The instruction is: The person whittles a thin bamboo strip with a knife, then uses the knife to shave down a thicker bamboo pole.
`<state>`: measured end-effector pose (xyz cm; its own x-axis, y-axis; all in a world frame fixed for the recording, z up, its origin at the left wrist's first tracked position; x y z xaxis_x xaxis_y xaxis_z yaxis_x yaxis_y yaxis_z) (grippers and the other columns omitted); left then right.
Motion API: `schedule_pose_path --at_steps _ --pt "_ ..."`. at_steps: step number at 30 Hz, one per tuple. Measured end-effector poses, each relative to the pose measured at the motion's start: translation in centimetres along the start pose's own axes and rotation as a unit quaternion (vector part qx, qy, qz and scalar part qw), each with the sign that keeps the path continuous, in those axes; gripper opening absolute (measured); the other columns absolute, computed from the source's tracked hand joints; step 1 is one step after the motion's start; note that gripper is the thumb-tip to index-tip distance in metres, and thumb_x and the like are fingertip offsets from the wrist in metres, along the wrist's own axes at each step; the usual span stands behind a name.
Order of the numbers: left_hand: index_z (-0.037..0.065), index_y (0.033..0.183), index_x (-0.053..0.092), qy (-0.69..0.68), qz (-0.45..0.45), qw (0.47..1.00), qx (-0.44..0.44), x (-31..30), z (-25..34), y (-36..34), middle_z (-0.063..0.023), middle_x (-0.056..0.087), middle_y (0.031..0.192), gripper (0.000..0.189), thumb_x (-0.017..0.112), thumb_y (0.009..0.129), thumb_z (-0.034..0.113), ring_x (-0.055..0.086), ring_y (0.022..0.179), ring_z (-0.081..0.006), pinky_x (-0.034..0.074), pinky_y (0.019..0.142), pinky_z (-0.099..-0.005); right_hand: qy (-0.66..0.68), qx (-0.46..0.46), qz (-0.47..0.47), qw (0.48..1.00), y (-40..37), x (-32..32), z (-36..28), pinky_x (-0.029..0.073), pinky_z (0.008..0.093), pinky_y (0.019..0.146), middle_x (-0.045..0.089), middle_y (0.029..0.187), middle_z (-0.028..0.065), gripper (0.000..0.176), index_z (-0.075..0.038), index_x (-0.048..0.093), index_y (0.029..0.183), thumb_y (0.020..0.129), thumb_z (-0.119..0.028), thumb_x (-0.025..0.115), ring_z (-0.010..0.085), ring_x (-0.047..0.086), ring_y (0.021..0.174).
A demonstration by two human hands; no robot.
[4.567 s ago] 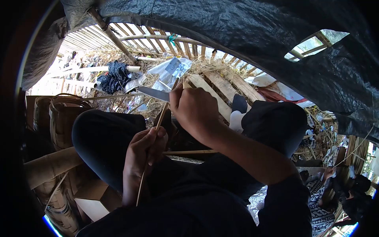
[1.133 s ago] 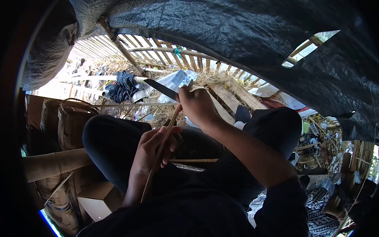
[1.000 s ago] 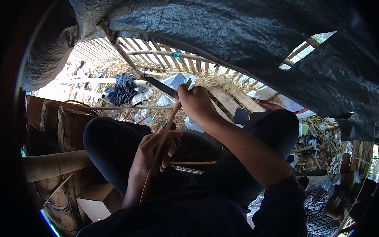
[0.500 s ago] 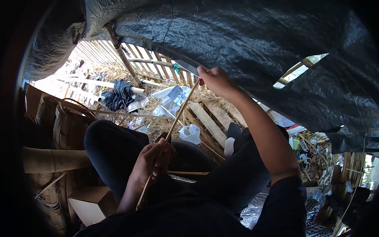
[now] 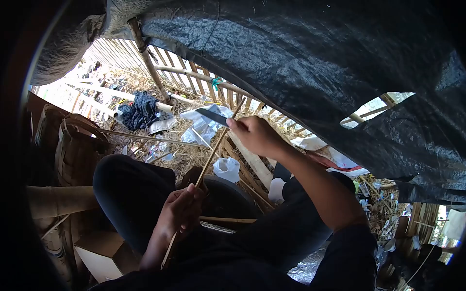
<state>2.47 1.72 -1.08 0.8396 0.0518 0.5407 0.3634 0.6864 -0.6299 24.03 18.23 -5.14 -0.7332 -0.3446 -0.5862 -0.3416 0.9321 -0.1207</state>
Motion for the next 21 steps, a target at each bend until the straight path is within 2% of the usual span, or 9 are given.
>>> schedule_pose_path --at_steps 5,7,10,13,14,15,18,19,21 --pt "0.010 0.088 0.050 -0.043 -0.012 0.999 -0.016 0.0 -0.3 0.4 0.0065 0.033 0.052 0.034 0.044 0.103 0.039 0.028 0.034 -0.0046 0.023 0.031 -0.0190 0.023 0.046 -0.007 0.999 1.4 -0.9 0.0 0.035 0.0359 0.047 0.043 0.049 0.0024 0.058 -0.003 0.051 0.060 0.100 -0.045 0.048 0.0114 0.040 0.047" --pt "0.010 0.088 0.050 -0.049 -0.015 0.998 -0.021 -0.1 -0.2 0.7 0.0068 0.034 0.052 0.033 0.044 0.103 0.039 0.028 0.033 -0.0045 0.023 0.030 -0.0190 -0.008 -0.048 0.018 0.999 0.5 1.6 0.3 0.036 0.0382 0.048 0.044 0.048 0.0053 0.058 -0.002 0.051 0.061 0.100 -0.046 0.048 0.0136 0.042 0.046" --pt "0.011 0.088 0.048 -0.096 -0.019 0.995 -0.036 -0.5 -0.7 0.4 0.0073 0.034 0.052 0.032 0.043 0.103 0.039 0.028 0.033 -0.0043 0.022 0.030 -0.0191 -0.014 0.068 0.007 0.998 2.1 -2.0 1.3 0.032 0.0323 0.047 0.038 0.050 -0.0044 0.058 -0.005 0.049 0.060 0.100 -0.046 0.048 0.0061 0.034 0.050" --pt "0.011 0.089 0.048 -0.121 -0.060 0.991 -0.021 -0.5 -0.5 0.4 0.0072 0.033 0.053 0.031 0.043 0.103 0.038 0.028 0.033 -0.0041 0.021 0.029 -0.0191 0.019 0.076 0.028 0.997 0.6 0.0 -0.1 0.032 0.0319 0.047 0.038 0.050 -0.0047 0.058 -0.005 0.050 0.060 0.101 -0.045 0.047 0.0066 0.034 0.050" --pt "0.011 0.090 0.048 -0.140 -0.048 0.989 -0.027 -0.8 -0.5 0.4 0.0072 0.033 0.052 0.031 0.043 0.103 0.038 0.028 0.032 -0.0042 0.021 0.029 -0.0191 0.024 0.032 -0.011 0.999 -0.2 0.8 -0.9 0.037 0.0375 0.049 0.044 0.048 0.0043 0.059 -0.004 0.052 0.059 0.100 -0.046 0.046 0.0138 0.042 0.046" --pt "0.010 0.090 0.048 -0.158 -0.036 0.986 -0.032 -0.9 -0.5 0.5 0.0072 0.033 0.052 0.031 0.043 0.103 0.038 0.028 0.032 -0.0043 0.021 0.029 -0.0192 0.008 0.029 -0.022 0.999 -0.6 1.8 -0.4 0.039 0.0378 0.051 0.045 0.048 0.0044 0.061 -0.005 0.052 0.058 0.100 -0.048 0.045 0.0150 0.045 0.047" --pt "0.010 0.090 0.048 -0.140 -0.039 0.989 -0.036 -0.8 -0.5 0.5 0.0071 0.033 0.052 0.031 0.043 0.103 0.038 0.028 0.032 -0.0045 0.021 0.029 -0.0194 -0.008 0.080 -0.011 0.997 1.1 -0.4 1.3 0.037 0.0358 0.047 0.044 0.047 0.0031 0.063 -0.004 0.052 0.058 0.099 -0.052 0.045 0.0142 0.043 0.044" --pt "0.010 0.090 0.048 -0.138 -0.039 0.989 -0.037 -0.6 -0.5 0.5 0.0071 0.033 0.052 0.031 0.043 0.103 0.038 0.028 0.032 -0.0045 0.021 0.029 -0.0194 -0.018 0.041 0.025 0.999 1.7 -1.6 1.3 0.035 0.0357 0.044 0.044 0.046 0.0025 0.063 -0.004 0.052 0.059 0.099 -0.051 0.045 0.0141 0.041 0.042" --pt "0.010 0.092 0.044 -0.163 -0.048 0.985 -0.017 -0.3 -0.4 0.6 0.0081 0.032 0.051 0.027 0.038 0.105 0.032 0.023 0.029 -0.0022 0.020 0.024 -0.0178 0.015 0.073 0.016 0.997 0.9 -0.3 0.5 0.030 0.0324 0.044 0.037 0.048 -0.0045 0.057 -0.008 0.049 0.058 0.101 -0.045 0.047 0.0073 0.034 0.045"
Point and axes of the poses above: each hand's wrist, its own y-axis towards the middle knuckle, its own x-axis out of the palm, z = x × y, the point moved 2 cm from there along y, towards the middle knuckle
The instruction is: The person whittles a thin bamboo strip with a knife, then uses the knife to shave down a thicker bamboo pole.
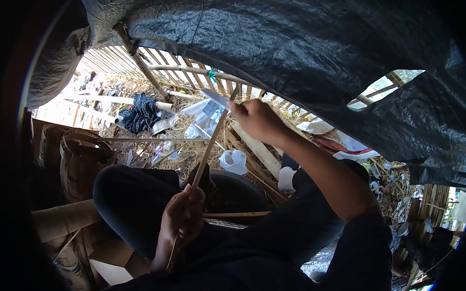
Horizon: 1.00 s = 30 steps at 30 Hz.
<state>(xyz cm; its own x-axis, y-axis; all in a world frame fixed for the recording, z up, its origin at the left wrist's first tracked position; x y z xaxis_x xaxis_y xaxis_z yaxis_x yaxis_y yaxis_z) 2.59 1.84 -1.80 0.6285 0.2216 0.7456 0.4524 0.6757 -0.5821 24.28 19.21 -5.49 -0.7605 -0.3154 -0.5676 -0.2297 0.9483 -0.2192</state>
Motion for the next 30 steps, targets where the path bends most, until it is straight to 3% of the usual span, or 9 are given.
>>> schedule_pose_path --at_steps 2,8,11,14,19,22,26,27,30 --pt "0.010 0.092 0.045 -0.004 0.013 1.000 -0.003 -0.5 0.0 0.0 0.0074 0.033 0.052 0.027 0.037 0.105 0.032 0.023 0.029 -0.0025 0.020 0.024 -0.0180 0.011 -0.055 -0.055 0.997 -1.6 2.4 -0.2 0.032 0.0328 0.048 0.037 0.050 -0.0045 0.056 -0.008 0.047 0.059 0.101 -0.045 0.046 0.0078 0.034 0.048" --pt "0.010 0.092 0.046 0.009 0.026 1.000 -0.004 -0.2 0.3 -0.1 0.0062 0.035 0.054 0.029 0.038 0.105 0.034 0.026 0.032 -0.0035 0.022 0.027 -0.0187 0.015 0.040 -0.052 0.998 -0.1 0.0 0.1 0.034 0.0332 0.049 0.037 0.050 -0.0052 0.057 -0.008 0.047 0.059 0.101 -0.047 0.046 0.0073 0.036 0.049" --pt "0.010 0.092 0.047 0.007 0.015 1.000 0.004 -0.7 0.2 0.1 0.0068 0.034 0.054 0.030 0.041 0.104 0.036 0.027 0.033 -0.0039 0.022 0.030 -0.0188 0.045 -0.100 -0.042 0.993 -2.1 4.1 -0.3 0.036 0.0362 0.046 0.040 0.043 0.0021 0.063 -0.003 0.048 0.055 0.100 -0.047 0.045 0.0130 0.039 0.040" --pt "0.010 0.091 0.047 0.030 0.018 0.999 0.003 -0.4 0.0 -0.1 0.0070 0.033 0.054 0.029 0.042 0.104 0.036 0.027 0.034 -0.0037 0.022 0.030 -0.0188 -0.001 0.002 -0.037 0.999 0.3 0.5 0.9 0.040 0.0365 0.050 0.045 0.046 0.0052 0.062 -0.002 0.049 0.056 0.100 -0.047 0.046 0.0149 0.043 0.043" --pt "0.010 0.091 0.047 0.019 0.021 1.000 0.008 -0.5 0.1 0.1 0.0075 0.032 0.053 0.029 0.042 0.104 0.036 0.027 0.033 -0.0035 0.022 0.029 -0.0189 0.027 -0.115 -0.041 0.992 -2.4 4.0 -1.2 0.041 0.0378 0.048 0.048 0.045 0.0055 0.062 -0.003 0.053 0.059 0.100 -0.048 0.044 0.0176 0.050 0.042" --pt "0.011 0.091 0.047 0.029 0.030 0.999 0.001 -0.8 -0.2 0.0 0.0076 0.032 0.052 0.029 0.042 0.104 0.036 0.027 0.032 -0.0033 0.021 0.029 -0.0190 0.005 -0.028 -0.039 0.999 -0.8 1.1 -0.4 0.034 0.0351 0.045 0.041 0.046 0.0027 0.058 -0.002 0.051 0.059 0.102 -0.042 0.046 0.0109 0.037 0.043" --pt "0.012 0.090 0.047 0.036 0.027 0.999 0.011 -0.8 -0.1 0.0 0.0074 0.034 0.053 0.028 0.039 0.104 0.035 0.027 0.031 -0.0039 0.022 0.026 -0.0194 0.007 -0.059 -0.059 0.997 -2.5 3.0 -1.5 0.037 0.0368 0.047 0.041 0.045 0.0038 0.060 0.000 0.051 0.060 0.101 -0.044 0.047 0.0111 0.038 0.043" --pt "0.012 0.091 0.046 0.016 0.024 1.000 0.011 -1.1 -0.1 0.0 0.0072 0.035 0.053 0.028 0.036 0.105 0.034 0.027 0.029 -0.0043 0.024 0.023 -0.0197 0.044 -0.150 0.007 0.988 -3.1 4.3 -2.0 0.036 0.0366 0.047 0.040 0.044 0.0039 0.060 -0.002 0.051 0.059 0.101 -0.044 0.047 0.0114 0.038 0.042" --pt "0.012 0.090 0.046 0.040 0.050 0.998 0.012 -1.0 -0.4 -0.1 0.0075 0.034 0.053 0.028 0.036 0.105 0.034 0.026 0.029 -0.0041 0.022 0.023 -0.0197 0.008 -0.025 -0.039 0.999 -1.5 1.7 -0.6 0.036 0.0362 0.047 0.040 0.044 0.0049 0.057 -0.002 0.050 0.058 0.101 -0.040 0.047 0.0122 0.039 0.043"
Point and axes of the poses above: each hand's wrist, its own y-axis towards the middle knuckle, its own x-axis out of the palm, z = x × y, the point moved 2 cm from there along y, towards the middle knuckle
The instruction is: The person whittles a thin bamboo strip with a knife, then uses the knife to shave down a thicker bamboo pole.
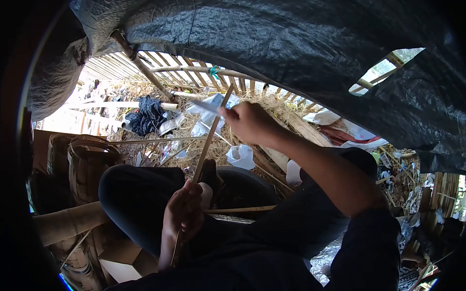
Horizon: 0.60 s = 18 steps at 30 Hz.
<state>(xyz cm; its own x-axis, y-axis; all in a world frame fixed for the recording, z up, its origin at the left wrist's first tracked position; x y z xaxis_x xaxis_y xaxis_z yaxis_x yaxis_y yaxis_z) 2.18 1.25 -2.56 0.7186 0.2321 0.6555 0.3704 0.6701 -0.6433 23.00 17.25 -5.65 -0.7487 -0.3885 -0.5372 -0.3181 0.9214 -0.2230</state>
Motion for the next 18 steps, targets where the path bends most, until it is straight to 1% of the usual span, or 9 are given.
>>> schedule_pose_path --at_steps 2,4,5,8,10,12,14,16,18 --pt "0.012 0.090 0.047 -0.006 -0.010 1.000 -0.001 0.4 0.3 -0.2 0.0075 0.034 0.053 0.028 0.040 0.104 0.035 0.027 0.031 -0.0040 0.022 0.026 -0.0196 -0.010 -0.035 0.042 0.998 0.2 -0.6 0.2 0.035 0.0367 0.046 0.040 0.045 0.0047 0.057 -0.003 0.051 0.058 0.101 -0.040 0.047 0.0119 0.038 0.043" --pt "0.012 0.090 0.048 -0.015 -0.021 1.000 0.001 0.5 0.4 -0.1 0.0075 0.033 0.052 0.028 0.043 0.103 0.036 0.028 0.033 -0.0038 0.021 0.029 -0.0195 0.018 -0.034 -0.005 0.999 -1.5 1.6 -1.7 0.034 0.0368 0.046 0.040 0.045 0.0028 0.058 -0.003 0.050 0.058 0.101 -0.042 0.048 0.0106 0.037 0.043" --pt "0.012 0.089 0.048 -0.013 -0.021 1.000 0.003 0.1 0.4 -0.1 0.0075 0.033 0.052 0.028 0.043 0.103 0.036 0.028 0.033 -0.0039 0.021 0.029 -0.0196 0.017 -0.094 0.020 0.995 -1.6 3.1 -0.9 0.041 0.0387 0.048 0.047 0.044 0.0069 0.063 -0.002 0.056 0.058 0.101 -0.046 0.044 0.0181 0.050 0.041" --pt "0.012 0.089 0.048 0.015 -0.017 1.000 0.001 0.4 0.3 -0.3 0.0074 0.033 0.052 0.029 0.043 0.103 0.036 0.027 0.033 -0.0039 0.021 0.029 -0.0198 -0.010 -0.017 -0.012 1.000 -0.2 0.8 0.2 0.041 0.0376 0.048 0.048 0.045 0.0067 0.063 -0.002 0.055 0.058 0.102 -0.045 0.043 0.0172 0.050 0.041" --pt "0.012 0.088 0.048 0.034 -0.019 0.999 0.006 0.6 0.4 -0.2 0.0073 0.032 0.052 0.029 0.043 0.103 0.036 0.027 0.033 -0.0039 0.021 0.029 -0.0198 -0.004 -0.025 0.031 0.999 0.3 -0.9 -0.2 0.041 0.0369 0.049 0.051 0.047 0.0085 0.063 0.000 0.056 0.061 0.102 -0.045 0.043 0.0177 0.051 0.042" --pt "0.012 0.088 0.047 0.007 -0.027 0.999 0.021 0.5 0.4 0.2 0.0077 0.034 0.053 0.030 0.038 0.105 0.035 0.024 0.028 -0.0032 0.022 0.023 -0.0191 0.045 0.003 -0.035 0.998 -1.7 1.5 -1.9 0.036 0.0342 0.047 0.042 0.047 -0.0006 0.059 -0.003 0.050 0.059 0.101 -0.044 0.046 0.0091 0.039 0.046" --pt "0.012 0.088 0.047 0.009 -0.008 1.000 0.012 0.4 0.4 0.3 0.0076 0.033 0.052 0.029 0.040 0.104 0.035 0.025 0.031 -0.0034 0.021 0.026 -0.0192 0.076 -0.114 0.006 0.991 -2.9 3.3 -2.6 0.036 0.0341 0.047 0.043 0.048 -0.0012 0.060 -0.005 0.050 0.058 0.101 -0.046 0.045 0.0109 0.041 0.045" --pt "0.011 0.089 0.048 0.016 0.010 1.000 -0.005 0.3 0.3 0.1 0.0075 0.031 0.052 0.029 0.042 0.104 0.035 0.026 0.034 -0.0035 0.021 0.029 -0.0194 0.009 0.001 -0.038 0.999 -0.9 1.8 -0.4 0.037 0.0354 0.047 0.042 0.046 0.0004 0.060 -0.005 0.049 0.057 0.102 -0.045 0.044 0.0108 0.040 0.043" --pt "0.011 0.090 0.048 0.019 -0.019 1.000 -0.005 0.7 0.2 -0.1 0.0076 0.031 0.052 0.029 0.042 0.104 0.035 0.026 0.034 -0.0034 0.021 0.029 -0.0192 0.014 -0.042 0.034 0.998 0.4 -1.1 -0.2 0.036 0.0354 0.045 0.040 0.045 0.0007 0.059 -0.006 0.048 0.056 0.102 -0.042 0.044 0.0106 0.038 0.041"
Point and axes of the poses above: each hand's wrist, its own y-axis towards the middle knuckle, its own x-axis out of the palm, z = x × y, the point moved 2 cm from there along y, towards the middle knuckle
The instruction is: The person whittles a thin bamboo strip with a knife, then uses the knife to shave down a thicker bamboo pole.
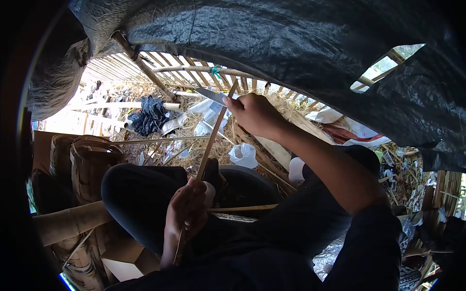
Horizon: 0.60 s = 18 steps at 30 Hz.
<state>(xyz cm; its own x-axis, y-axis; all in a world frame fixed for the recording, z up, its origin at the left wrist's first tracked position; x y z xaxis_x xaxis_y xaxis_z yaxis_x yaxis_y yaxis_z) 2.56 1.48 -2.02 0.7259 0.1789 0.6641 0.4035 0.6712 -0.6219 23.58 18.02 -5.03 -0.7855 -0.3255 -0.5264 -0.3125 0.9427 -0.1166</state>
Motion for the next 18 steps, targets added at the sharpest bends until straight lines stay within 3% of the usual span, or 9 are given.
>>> schedule_pose_path --at_steps 3,4,6,7,10,11,12,15,18 --pt "0.010 0.090 0.048 -0.012 0.011 1.000 0.005 -0.2 0.2 0.2 0.0077 0.031 0.052 0.028 0.042 0.104 0.034 0.026 0.034 -0.0033 0.021 0.029 -0.0193 0.044 -0.013 -0.070 0.997 -3.0 3.9 -2.1 0.036 0.0352 0.047 0.043 0.047 0.0019 0.057 -0.006 0.048 0.058 0.102 -0.041 0.046 0.0107 0.041 0.044" --pt "0.010 0.090 0.048 -0.013 0.015 1.000 0.006 -0.3 0.1 0.2 0.0077 0.031 0.052 0.028 0.042 0.104 0.034 0.026 0.034 -0.0033 0.021 0.029 -0.0193 0.027 -0.075 -0.021 0.997 -4.0 4.4 -2.9 0.036 0.0346 0.048 0.044 0.049 0.0010 0.058 -0.006 0.047 0.057 0.101 -0.045 0.046 0.0109 0.042 0.045" --pt "0.010 0.091 0.048 -0.009 0.016 1.000 0.002 -0.5 -0.2 0.1 0.0078 0.031 0.051 0.029 0.042 0.104 0.035 0.026 0.033 -0.0032 0.021 0.029 -0.0191 0.043 0.032 -0.105 0.993 -2.6 3.3 -1.5 0.035 0.0351 0.047 0.043 0.047 0.0010 0.061 -0.006 0.047 0.057 0.101 -0.048 0.045 0.0118 0.041 0.044" --pt "0.010 0.091 0.048 -0.008 0.016 1.000 0.002 -0.3 -0.1 0.1 0.0078 0.031 0.051 0.029 0.042 0.104 0.035 0.026 0.033 -0.0032 0.021 0.029 -0.0191 0.000 0.026 -0.052 0.998 -1.7 2.0 -0.7 0.043 0.0372 0.046 0.054 0.047 0.0074 0.061 -0.002 0.056 0.060 0.100 -0.048 0.046 0.0170 0.055 0.042" --pt "0.010 0.091 0.048 0.003 0.003 1.000 0.011 0.2 0.2 -0.1 0.0078 0.031 0.052 0.029 0.041 0.104 0.036 0.026 0.033 -0.0032 0.020 0.029 -0.0189 0.032 0.027 0.004 0.999 -1.9 1.7 -1.4 0.042 0.0390 0.047 0.051 0.046 0.0086 0.061 -0.001 0.055 0.058 0.100 -0.044 0.047 0.0203 0.054 0.041" --pt "0.010 0.091 0.048 -0.003 0.008 1.000 0.013 -0.1 0.4 0.0 0.0079 0.031 0.052 0.029 0.041 0.104 0.035 0.026 0.033 -0.0031 0.020 0.029 -0.0189 0.024 -0.001 -0.035 0.999 -3.0 3.3 -2.2 0.041 0.0409 0.048 0.050 0.046 0.0107 0.058 0.001 0.056 0.062 0.100 -0.042 0.047 0.0225 0.052 0.041" --pt "0.011 0.091 0.048 -0.009 0.016 1.000 0.014 -0.4 0.3 0.0 0.0079 0.031 0.052 0.029 0.041 0.104 0.035 0.025 0.033 -0.0031 0.020 0.029 -0.0189 0.068 -0.094 0.022 0.993 -4.1 4.9 -3.2 0.040 0.0419 0.048 0.050 0.045 0.0115 0.057 0.002 0.056 0.063 0.100 -0.041 0.048 0.0225 0.050 0.041" --pt "0.011 0.090 0.048 -0.024 0.040 0.999 0.001 -0.7 -0.3 0.1 0.0081 0.030 0.052 0.029 0.041 0.104 0.036 0.025 0.033 -0.0031 0.019 0.028 -0.0191 0.040 0.059 -0.089 0.994 -3.2 3.3 -2.4 0.036 0.0344 0.047 0.045 0.048 0.0030 0.056 -0.002 0.055 0.062 0.101 -0.042 0.049 0.0114 0.041 0.046" --pt "0.011 0.090 0.048 -0.006 0.016 1.000 0.000 0.2 0.1 -0.3 0.0083 0.031 0.053 0.030 0.043 0.103 0.038 0.026 0.033 -0.0029 0.019 0.029 -0.0187 0.045 0.038 -0.012 0.998 -2.4 2.6 -1.8 0.035 0.0340 0.046 0.045 0.048 0.0027 0.056 -0.002 0.055 0.061 0.100 -0.042 0.049 0.0112 0.041 0.045"
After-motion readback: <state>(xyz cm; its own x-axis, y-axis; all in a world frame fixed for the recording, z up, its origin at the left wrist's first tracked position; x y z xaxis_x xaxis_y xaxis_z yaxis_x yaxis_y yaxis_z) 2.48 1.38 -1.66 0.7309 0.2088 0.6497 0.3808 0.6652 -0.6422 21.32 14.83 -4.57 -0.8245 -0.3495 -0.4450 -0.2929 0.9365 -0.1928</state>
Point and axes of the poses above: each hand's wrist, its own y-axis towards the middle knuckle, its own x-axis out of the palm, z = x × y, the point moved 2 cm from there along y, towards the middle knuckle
